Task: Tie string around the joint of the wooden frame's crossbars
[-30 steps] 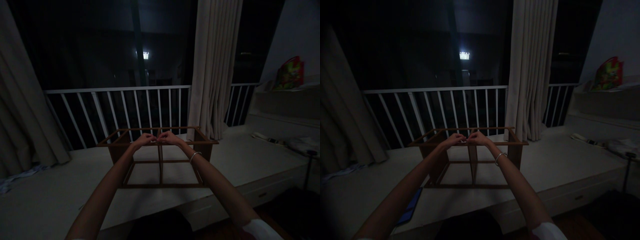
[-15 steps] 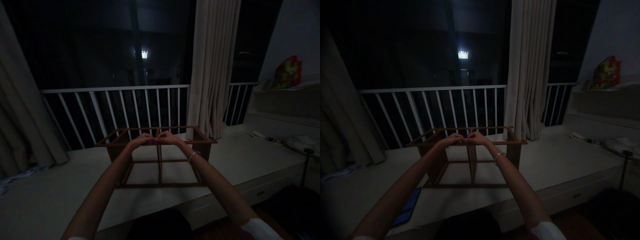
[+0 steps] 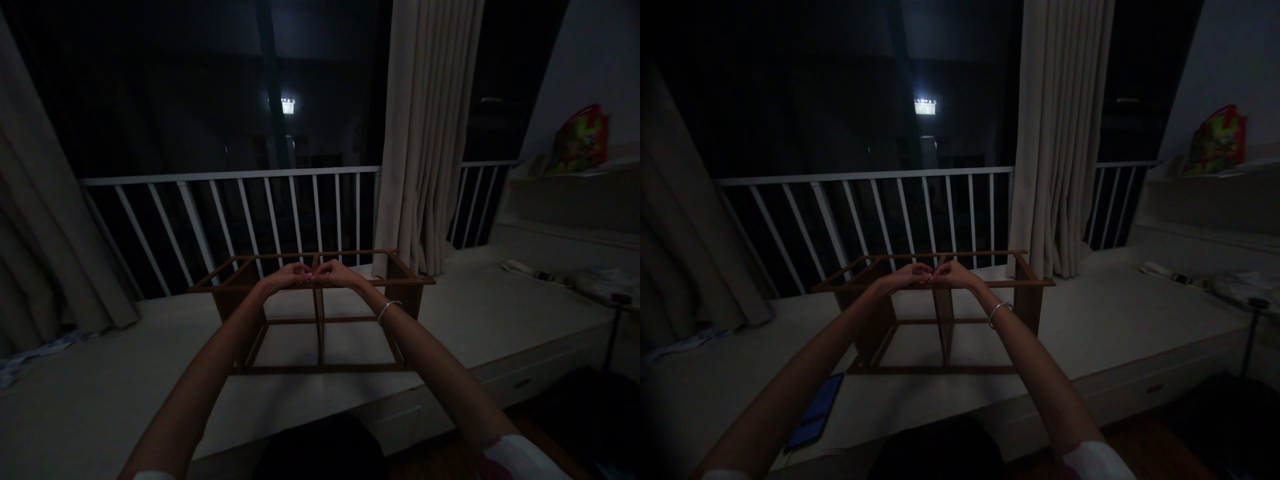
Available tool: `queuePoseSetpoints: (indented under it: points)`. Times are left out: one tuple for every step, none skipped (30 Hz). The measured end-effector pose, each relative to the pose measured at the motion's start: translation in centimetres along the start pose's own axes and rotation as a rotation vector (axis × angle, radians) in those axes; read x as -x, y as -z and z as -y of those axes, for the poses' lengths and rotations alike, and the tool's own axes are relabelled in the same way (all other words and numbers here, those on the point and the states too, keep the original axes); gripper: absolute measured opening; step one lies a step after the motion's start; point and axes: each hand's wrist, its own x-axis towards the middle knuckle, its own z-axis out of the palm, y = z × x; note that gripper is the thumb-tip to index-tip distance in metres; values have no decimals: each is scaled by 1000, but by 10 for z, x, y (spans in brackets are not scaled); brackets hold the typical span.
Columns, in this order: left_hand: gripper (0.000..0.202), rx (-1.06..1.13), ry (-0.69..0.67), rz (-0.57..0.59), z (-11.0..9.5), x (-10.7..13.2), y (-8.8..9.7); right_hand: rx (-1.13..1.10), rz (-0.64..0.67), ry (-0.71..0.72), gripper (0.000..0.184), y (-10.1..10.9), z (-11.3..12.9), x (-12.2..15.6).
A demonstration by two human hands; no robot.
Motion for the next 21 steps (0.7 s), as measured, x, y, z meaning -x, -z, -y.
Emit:
queuePoseSetpoints:
  points:
    - [54, 5, 13, -14, 1, -1, 0, -4, 1, 8, 34, 0, 0, 0]
    - [55, 7, 28, -26, 2, -2, 1, -8, 1, 13, 34, 0, 0, 0]
    - [55, 4, 41, -34, 3, -3, 1, -8, -3, 14, 34, 0, 0, 0]
    - [54, -4, 54, -40, 4, -4, 2, -7, -8, 12, 34, 0, -1, 0]
    - [53, -15, 60, -47, 4, -5, 2, -3, -12, 7, 34, 0, -1, 0]
    - [51, -29, 59, -51, 5, -5, 2, 1, -15, 2, 34, -1, -2, 0]
    - [49, -40, 53, -47, 5, -6, 2, 2, -15, -3, 35, -1, -2, 0]
    - [47, -49, 44, -37, 4, -5, 2, 1, -14, -5, 35, 0, -2, 0]
    - [45, -56, 35, -24, 3, -5, 1, -1, -12, -8, 36, 0, -3, 0]
    - [44, -62, 27, -11, 3, -4, 1, -1, -7, -12, 36, 0, -3, 0]
    - [43, -69, 15, -2, 2, -3, 0, 1, -4, -16, 36, 1, -2, 0]
    - [42, -79, 1, -2, 1, -1, -1, 4, -1, -18, 36, 1, -2, 0]
    - [41, -89, -15, -10, 0, 0, -2, 7, 2, -21, 36, 1, -2, 1]
    - [40, -96, -34, -19, 0, 1, -2, 9, 5, -23, 36, 2, -1, 1]
    - [39, -97, -53, -27, -1, 2, -3, 9, 8, -25, 36, 2, -1, 1]
    - [38, -94, -70, -35, -1, 3, -4, 8, 10, -28, 36, 2, -1, 1]
    - [37, -87, -85, -38, -1, 4, -5, 5, 10, -30, 36, 2, 0, 2]
    - [36, -77, -100, -37, -1, 5, -6, 2, 11, -32, 36, 2, 0, 2]
    - [35, -66, -115, -32, -2, 6, -6, -4, 15, -28, 35, 2, 0, 2]
    - [35, -53, -128, -22, -2, 7, -7, -10, 20, -20, 34, 3, 0, 2]
    - [35, -40, -138, -10, -3, 7, -7, -17, 26, -14, 33, 3, 0, 2]
